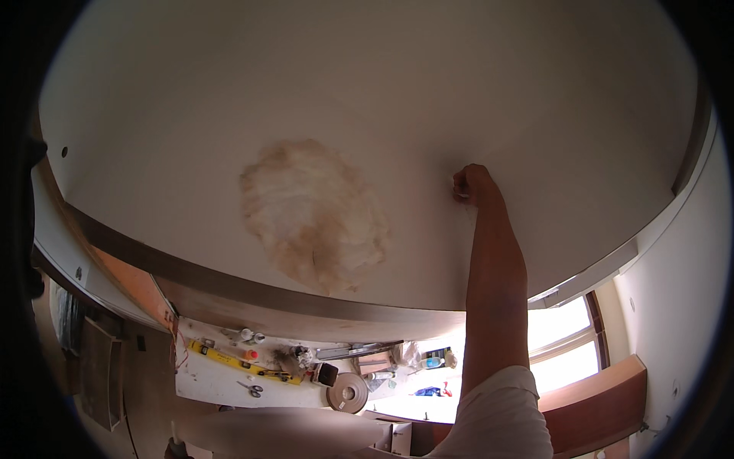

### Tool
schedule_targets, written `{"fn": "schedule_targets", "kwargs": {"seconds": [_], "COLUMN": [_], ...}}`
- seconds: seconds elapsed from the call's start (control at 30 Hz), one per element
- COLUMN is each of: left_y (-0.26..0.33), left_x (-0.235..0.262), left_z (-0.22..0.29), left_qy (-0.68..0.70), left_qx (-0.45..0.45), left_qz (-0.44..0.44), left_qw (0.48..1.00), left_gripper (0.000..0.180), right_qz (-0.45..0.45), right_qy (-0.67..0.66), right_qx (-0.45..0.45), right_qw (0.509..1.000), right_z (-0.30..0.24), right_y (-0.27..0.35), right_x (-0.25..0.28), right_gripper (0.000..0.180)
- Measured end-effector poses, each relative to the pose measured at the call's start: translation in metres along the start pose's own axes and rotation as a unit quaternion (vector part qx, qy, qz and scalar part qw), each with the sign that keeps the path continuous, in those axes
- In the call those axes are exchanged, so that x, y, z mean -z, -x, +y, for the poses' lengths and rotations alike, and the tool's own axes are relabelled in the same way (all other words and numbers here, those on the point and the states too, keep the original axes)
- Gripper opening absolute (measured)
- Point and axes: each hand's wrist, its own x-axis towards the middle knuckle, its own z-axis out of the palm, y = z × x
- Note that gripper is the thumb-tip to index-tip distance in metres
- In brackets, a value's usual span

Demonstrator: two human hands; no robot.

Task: The person applies adhesive from a caulking gun to a white cabinet shelf, then uses a finger to spread the adhesive across the surface. The person repeats this process multiple times, gradually increasing the coverage area. The person then places the caulking gun on a workbench and walks away.

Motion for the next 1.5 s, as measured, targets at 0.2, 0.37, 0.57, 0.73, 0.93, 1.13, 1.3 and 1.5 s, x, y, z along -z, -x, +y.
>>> {"fn": "schedule_targets", "kwargs": {"seconds": [0.2, 0.37, 0.57, 0.73, 0.93, 1.13, 1.3, 1.5], "left_y": [0.009, 0.01, 0.017, 0.033, 0.007, -0.05, -0.079, -0.084], "left_x": [0.005, 0.018, 0.008, -0.005, 0.004, 0.027, 0.028, 0.005], "left_z": [-0.013, -0.001, -0.026, -0.034, -0.029, -0.017, 0.005, 0.02], "left_qy": [0.101, 0.002, -0.141, -0.003, 0.074, 0.003, -0.066, -0.004], "left_qx": [0.128, 0.214, 0.022, 0.087, 0.263, 0.182, 0.096, 0.084], "left_qz": [-0.05, -0.141, -0.133, -0.054, -0.024, -0.08, -0.042, -0.043], "left_qw": [0.985, 0.967, 0.981, 0.995, 0.962, 0.98, 0.992, 0.996], "left_gripper": [0.062, 0.064, 0.075, 0.074, 0.081, 0.062, 0.054, 0.048], "right_qz": [0.007, 0.015, 0.068, 0.0, 0.053, -0.125, -0.255, -0.132], "right_qy": [-0.002, 0.028, 0.136, 0.245, 0.029, 0.053, 0.073, 0.168], "right_qx": [0.014, -0.013, -0.035, 0.021, 0.069, 0.183, 0.349, 0.58], "right_qw": [1.0, 0.999, 0.988, 0.969, 0.996, 0.974, 0.899, 0.786], "right_z": [0.012, 0.009, 0.0, 0.0, -0.033, -0.082, -0.087, 0.03], "right_y": [-0.014, -0.023, -0.051, -0.079, -0.087, 0.048, 0.198, 0.317], "right_x": [0.016, 0.01, -0.007, -0.008, -0.111, -0.138, -0.097, -0.104], "right_gripper": [0.009, 0.011, 0.014, 0.016, 0.027, 0.018, 0.03, 0.024]}}
